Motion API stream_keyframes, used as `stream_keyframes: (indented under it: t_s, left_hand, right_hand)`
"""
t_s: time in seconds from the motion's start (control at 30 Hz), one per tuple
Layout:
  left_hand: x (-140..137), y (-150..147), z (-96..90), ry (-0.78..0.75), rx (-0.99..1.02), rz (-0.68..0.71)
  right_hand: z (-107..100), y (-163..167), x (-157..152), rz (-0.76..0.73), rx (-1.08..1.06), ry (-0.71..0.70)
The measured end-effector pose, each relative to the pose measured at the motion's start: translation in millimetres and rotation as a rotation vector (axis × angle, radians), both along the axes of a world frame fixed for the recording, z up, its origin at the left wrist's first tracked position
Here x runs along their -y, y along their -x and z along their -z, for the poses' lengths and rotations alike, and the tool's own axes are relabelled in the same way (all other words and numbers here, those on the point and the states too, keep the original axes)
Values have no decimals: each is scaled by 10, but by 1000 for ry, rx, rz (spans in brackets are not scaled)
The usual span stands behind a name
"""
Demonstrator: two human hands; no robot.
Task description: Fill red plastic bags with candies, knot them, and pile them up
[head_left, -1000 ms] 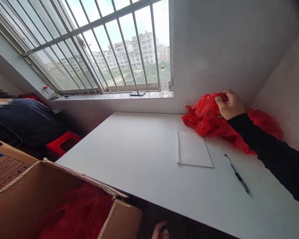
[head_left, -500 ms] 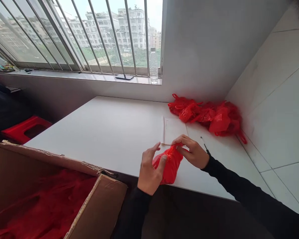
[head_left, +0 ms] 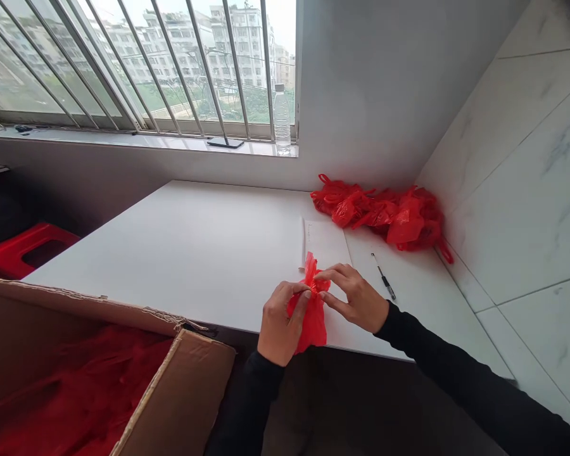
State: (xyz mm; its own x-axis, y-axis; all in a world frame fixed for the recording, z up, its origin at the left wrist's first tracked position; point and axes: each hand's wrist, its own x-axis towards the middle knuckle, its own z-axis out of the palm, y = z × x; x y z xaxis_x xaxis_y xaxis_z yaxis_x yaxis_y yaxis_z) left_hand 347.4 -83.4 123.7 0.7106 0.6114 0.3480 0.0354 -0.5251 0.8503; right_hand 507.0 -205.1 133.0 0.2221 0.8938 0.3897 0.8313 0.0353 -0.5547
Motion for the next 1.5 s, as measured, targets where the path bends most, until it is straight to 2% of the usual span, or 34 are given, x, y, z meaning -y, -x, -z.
stream_keyframes:
  t_s: [0.1,0.27,0.33,0.47,0.53,0.63,0.8,0.87,0.93,1.0,1.07,1.27,1.4,1.43,1.5]
  left_hand:
    - [-35,44,5,19,0,-21]
    - [-134,181,11,109,34,-196]
    - [-101,181,-8,120,33,-178]
    - [45,87,-41,-59,-67,-16]
    - [79,47,-39,-110,-90,-11]
    - [38,51,-34,-58,-50,-85]
    - [-63,126,-81,133,98,-307]
    - [-37,126,-114,118,78,-374]
    - [17,102,-153,43,3,-391]
    - [57,65,-204,-15,-61,-362]
    - [42,28,-280,7,-82,-333]
    - [-179,10,-550,254,77,-259]
    - [-174,47,-516,417,190,-144]
    - [-156,53,-492,457,191,-121]
    - [-115,53,-464,494,158,-99]
  right_hand:
    - [53,-64,19,-12,-34,54]
    - [96,-236,251,214,-107,52]
    - [90,-214,294,243,-167,43]
    - [54,-54,206,120,-245,58]
    - [33,1,146,45,-219,73]
    - [28,-19,153,86,-228,58]
    - [124,-167,354,376,-434,-40]
    - [154,-180,406,395,-518,-80]
    - [144,-155,418,352,-554,-107]
    - [83,-115,405,290,-539,-84]
    - [-15,-89,390,288,-514,-70]
    - [-232,-159,437,515,-520,-251]
    - [-227,-159,551,496,-578,-188]
    - [-242,-124,586,514,-558,-202]
    - [-318,-10,636,593,-435,-323]
